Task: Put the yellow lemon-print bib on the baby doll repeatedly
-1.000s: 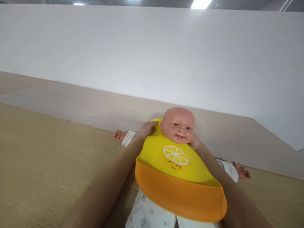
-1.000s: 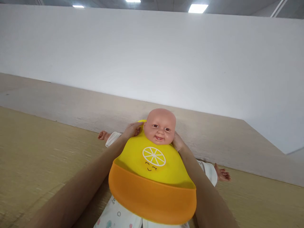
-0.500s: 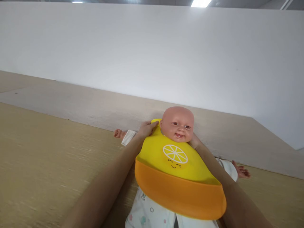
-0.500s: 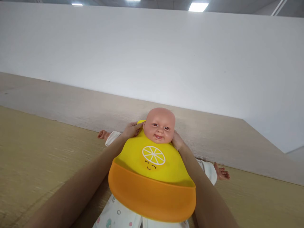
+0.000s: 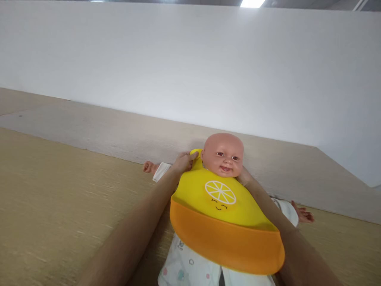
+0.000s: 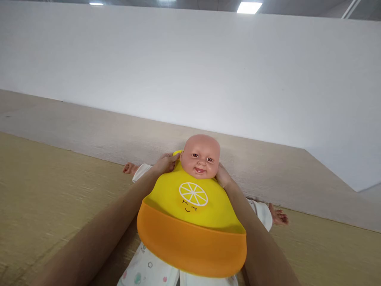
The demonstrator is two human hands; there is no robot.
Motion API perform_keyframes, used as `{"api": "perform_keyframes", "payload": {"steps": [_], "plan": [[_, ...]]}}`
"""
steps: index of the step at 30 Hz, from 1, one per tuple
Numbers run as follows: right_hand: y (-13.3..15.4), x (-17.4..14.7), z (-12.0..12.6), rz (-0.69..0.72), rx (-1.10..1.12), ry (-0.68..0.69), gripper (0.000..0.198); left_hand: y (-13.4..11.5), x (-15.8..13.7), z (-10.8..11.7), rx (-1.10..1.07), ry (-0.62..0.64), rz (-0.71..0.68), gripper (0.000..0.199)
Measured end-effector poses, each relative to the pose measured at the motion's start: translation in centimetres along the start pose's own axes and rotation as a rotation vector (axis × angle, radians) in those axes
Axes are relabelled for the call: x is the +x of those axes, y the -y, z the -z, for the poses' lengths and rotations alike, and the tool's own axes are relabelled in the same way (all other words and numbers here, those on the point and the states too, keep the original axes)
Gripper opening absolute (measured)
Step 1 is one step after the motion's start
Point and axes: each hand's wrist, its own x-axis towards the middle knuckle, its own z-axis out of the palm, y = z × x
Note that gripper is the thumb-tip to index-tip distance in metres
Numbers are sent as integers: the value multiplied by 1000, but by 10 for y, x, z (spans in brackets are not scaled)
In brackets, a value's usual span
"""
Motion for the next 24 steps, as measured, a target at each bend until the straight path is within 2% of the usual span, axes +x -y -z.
{"api": "perform_keyframes", "payload": {"steps": [4,7,11,19,24], "plan": [[4,-5,-6,-42,-16,-20,10,-3,-3,-4,-62,60,52,5],[4,-5,-7,-26,-36,-33,16,-3,-5,-4,-90,54,16,10],[0,-5,-9,-47,-10,-139,21,-3,-7,-5,-99,23,-8,17],[-2,-9,-7,-8,0,-83,29,-2,-9,-3,-74,50,27,14],[5,-2,-8,-12,-139,-130,24,1,-7,1,-86,133,18,19]]}}
